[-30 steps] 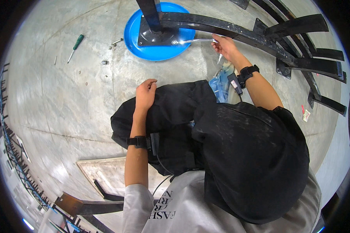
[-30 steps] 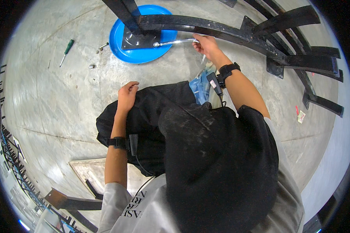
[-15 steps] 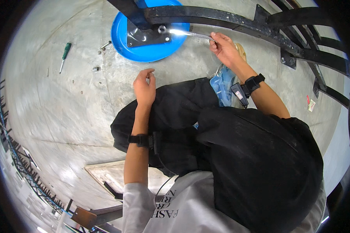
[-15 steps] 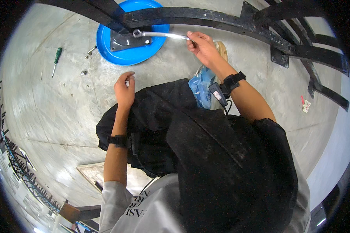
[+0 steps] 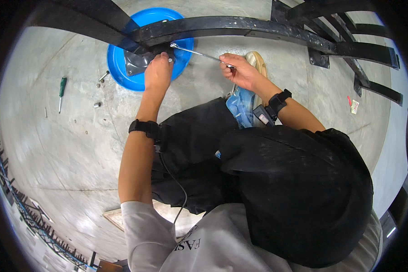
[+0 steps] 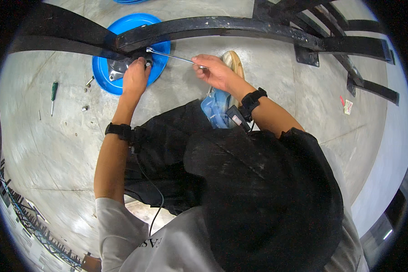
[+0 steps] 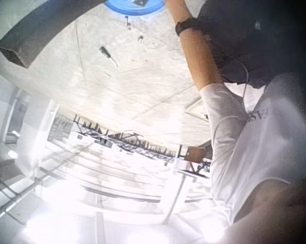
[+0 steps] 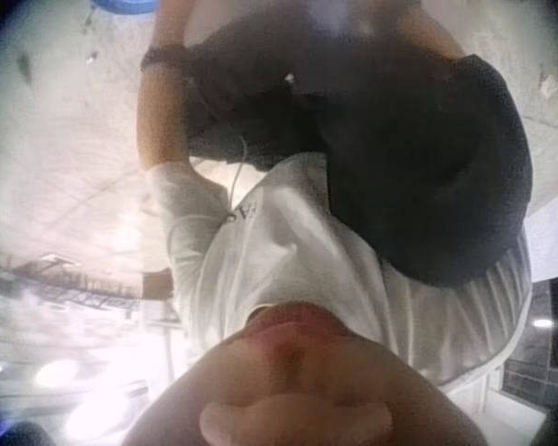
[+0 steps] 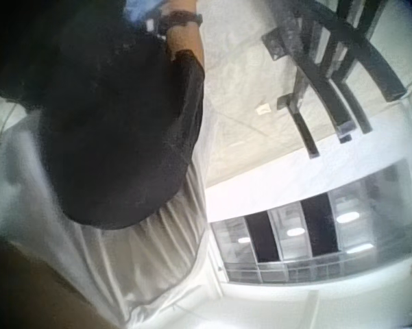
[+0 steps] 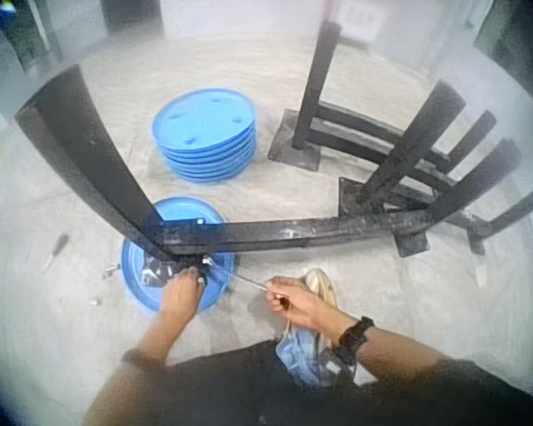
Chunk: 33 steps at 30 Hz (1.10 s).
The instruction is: The person uses a wrench to tighten bolts on metal table frames and a screwdriver to tighten screws on a panel while working on the floor.
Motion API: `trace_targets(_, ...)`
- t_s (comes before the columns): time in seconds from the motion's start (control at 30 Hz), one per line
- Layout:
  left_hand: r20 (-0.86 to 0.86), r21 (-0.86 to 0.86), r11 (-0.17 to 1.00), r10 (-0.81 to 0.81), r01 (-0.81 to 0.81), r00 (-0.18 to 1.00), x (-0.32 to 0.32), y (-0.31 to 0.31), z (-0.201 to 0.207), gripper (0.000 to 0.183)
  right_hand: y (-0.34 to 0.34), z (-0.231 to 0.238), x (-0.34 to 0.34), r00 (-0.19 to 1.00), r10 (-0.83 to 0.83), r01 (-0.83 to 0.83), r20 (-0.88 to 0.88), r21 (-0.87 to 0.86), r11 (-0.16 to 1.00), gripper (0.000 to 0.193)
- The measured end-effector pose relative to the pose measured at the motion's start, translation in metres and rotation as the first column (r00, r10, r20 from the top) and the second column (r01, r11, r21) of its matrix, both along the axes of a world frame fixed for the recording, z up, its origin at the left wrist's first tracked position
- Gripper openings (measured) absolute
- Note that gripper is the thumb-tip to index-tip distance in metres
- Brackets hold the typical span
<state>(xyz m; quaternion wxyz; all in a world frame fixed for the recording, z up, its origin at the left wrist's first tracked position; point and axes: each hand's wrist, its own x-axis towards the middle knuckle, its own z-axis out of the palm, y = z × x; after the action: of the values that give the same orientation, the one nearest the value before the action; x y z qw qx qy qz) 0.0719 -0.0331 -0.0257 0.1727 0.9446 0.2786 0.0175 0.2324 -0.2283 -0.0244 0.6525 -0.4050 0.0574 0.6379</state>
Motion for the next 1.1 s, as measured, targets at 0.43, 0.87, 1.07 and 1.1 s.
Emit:
trace_targets(0.43, -0.332, 0.175, 0.972, -0.094, 0.159, 0.939, 0.024, 0.005, 0.011, 0.025, 0.009, 0.011, -0.006, 0.984, 0.102, -0.094, 0.148, -0.064, 0.994, 0.012)
trace_targets(0.87, -0.421, 0.217, 0.966, -0.035, 0.138, 0.906, 0.028, -0.001, 0.009, 0.022, 0.011, 0.007, -0.007, 0.977, 0.150, -0.137, 0.152, -0.089, 0.987, 0.010)
trace_targets(1.07, -0.307, 0.237, 0.970, 0.025, 0.051, 0.951, 0.020, 0.001, 0.007, 0.025, 0.015, 0.006, -0.008, 0.977, 0.165, -0.159, 0.132, -0.057, 0.986, 0.010)
trace_targets(1.1, -0.240, 0.284, 0.955, -0.013, 0.082, 0.971, 0.021, 0.001, 0.005, 0.027, 0.016, 0.006, -0.008, 0.974, 0.168, -0.156, 0.155, -0.086, 0.984, 0.010)
